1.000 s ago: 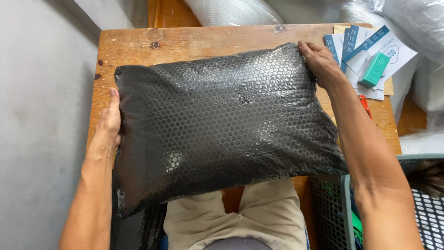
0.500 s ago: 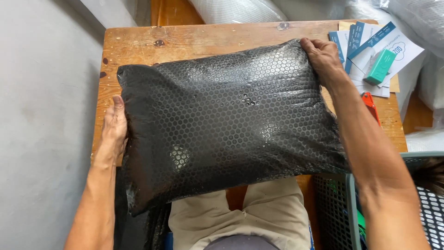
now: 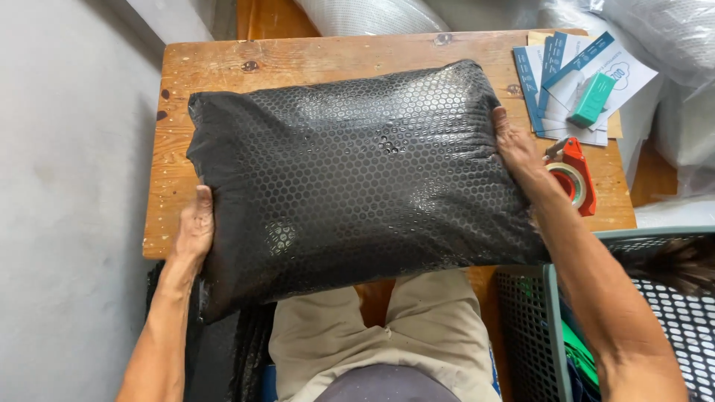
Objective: Wrapping an object in black bubble wrap and sealing it with clear tape using a manual tape dispenser.
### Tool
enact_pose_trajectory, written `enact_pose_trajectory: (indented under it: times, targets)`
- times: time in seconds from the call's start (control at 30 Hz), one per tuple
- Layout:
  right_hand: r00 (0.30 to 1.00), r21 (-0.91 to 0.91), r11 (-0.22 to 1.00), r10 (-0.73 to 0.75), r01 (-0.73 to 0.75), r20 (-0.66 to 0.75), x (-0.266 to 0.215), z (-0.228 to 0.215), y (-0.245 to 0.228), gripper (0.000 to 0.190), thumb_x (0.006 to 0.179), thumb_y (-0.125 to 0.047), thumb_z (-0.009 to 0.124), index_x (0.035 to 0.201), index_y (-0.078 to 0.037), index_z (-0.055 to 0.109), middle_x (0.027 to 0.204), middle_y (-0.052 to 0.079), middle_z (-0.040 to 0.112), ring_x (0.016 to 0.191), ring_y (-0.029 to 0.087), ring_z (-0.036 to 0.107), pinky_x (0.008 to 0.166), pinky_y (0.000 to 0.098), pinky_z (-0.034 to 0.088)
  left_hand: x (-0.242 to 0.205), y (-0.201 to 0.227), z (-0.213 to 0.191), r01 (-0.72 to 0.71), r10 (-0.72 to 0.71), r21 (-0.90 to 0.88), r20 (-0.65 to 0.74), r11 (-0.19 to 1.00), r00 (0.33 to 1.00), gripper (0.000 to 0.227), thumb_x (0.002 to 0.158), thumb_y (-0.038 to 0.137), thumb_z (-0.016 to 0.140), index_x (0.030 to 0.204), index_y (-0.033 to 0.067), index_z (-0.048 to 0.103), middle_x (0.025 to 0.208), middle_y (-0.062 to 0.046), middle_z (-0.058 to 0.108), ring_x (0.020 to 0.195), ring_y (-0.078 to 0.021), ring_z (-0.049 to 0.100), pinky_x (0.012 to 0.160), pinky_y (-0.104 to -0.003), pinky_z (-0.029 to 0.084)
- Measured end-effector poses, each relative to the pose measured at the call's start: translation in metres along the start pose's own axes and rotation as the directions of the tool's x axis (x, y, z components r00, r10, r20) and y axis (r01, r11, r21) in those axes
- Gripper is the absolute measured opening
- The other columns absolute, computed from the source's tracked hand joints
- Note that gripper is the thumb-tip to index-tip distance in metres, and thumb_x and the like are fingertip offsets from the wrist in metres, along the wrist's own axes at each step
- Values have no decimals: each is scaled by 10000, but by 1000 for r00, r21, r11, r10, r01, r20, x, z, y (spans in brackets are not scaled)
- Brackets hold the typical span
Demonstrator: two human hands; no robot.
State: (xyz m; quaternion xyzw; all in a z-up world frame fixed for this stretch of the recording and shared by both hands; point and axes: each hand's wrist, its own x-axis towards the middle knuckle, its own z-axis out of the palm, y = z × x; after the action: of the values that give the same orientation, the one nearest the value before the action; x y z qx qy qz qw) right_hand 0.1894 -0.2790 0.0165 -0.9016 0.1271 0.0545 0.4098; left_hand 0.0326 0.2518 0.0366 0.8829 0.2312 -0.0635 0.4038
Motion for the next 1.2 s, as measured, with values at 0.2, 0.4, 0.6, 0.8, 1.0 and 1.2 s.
enact_pose_trajectory:
  times: [0.2, 0.4, 0.6, 0.8, 1.0, 1.2]
  targets:
    - [942, -402, 912, 206, -85, 267, -85, -50, 0, 894, 1056, -714, 180, 1323, -28, 687, 1364, 358, 599, 1344, 550, 460, 1183, 626, 298, -87, 37, -19, 253, -230, -67, 243, 965, 942, 1177, 905, 842, 11, 1473, -82, 466, 1531, -380, 380, 1437, -544, 339, 1200, -677, 245]
    - [995, -162, 986, 20, -36, -98, -111, -9, 70, 732, 1171, -659, 368, 988, -29, 691, 974, 310, 668, 1091, 505, 618, 935, 588, 462, -55, -75, 21, 140, -139, -16, 34, 990, 990, 877, 1136, 670, 186, 837, 5, 674, 768, -244, 684, 859, -467, 671, 811, -596, 484]
    - [979, -150, 970, 199, -191, 40, -147, -35, 16, 748, 1061, -758, 282, 1365, -151, 595, 1344, 333, 576, 1315, 527, 472, 1164, 616, 330, -61, -56, 11, 80, -92, -180, -60, 980, 994, 682, 1176, 588, 357, 961, 21, 668, 837, -217, 636, 879, -360, 620, 805, -548, 499]
    - [969, -6, 979, 199, -202, -148, -155, 5, 62, 693, 1128, -659, 378, 1115, -20, 646, 1015, 376, 652, 1125, 565, 581, 991, 650, 430, -27, -136, 39, -50, 25, -122, -196, 991, 980, 617, 1192, 560, 470, 897, 27, 568, 766, -225, 578, 768, -372, 586, 741, -508, 473]
    - [957, 56, 997, 60, -46, -284, -164, 20, 55, 770, 1035, -665, 253, 1055, -8, 656, 971, 164, 685, 932, 284, 607, 817, 444, 432, -75, -39, 14, 268, -259, 91, -104, 959, 960, 1035, 892, 834, 34, 1033, 8, 641, 892, -224, 672, 928, -435, 603, 878, -539, 428]
    - [932, 90, 991, 127, -102, -338, -164, 29, 67, 672, 1003, -701, 317, 855, -62, 464, 765, 145, 597, 748, 277, 568, 699, 451, 415, -67, -83, 38, 148, -148, -17, -237, 989, 960, 883, 976, 803, 86, 576, 52, 322, 533, -111, 387, 567, -268, 382, 567, -461, 293]
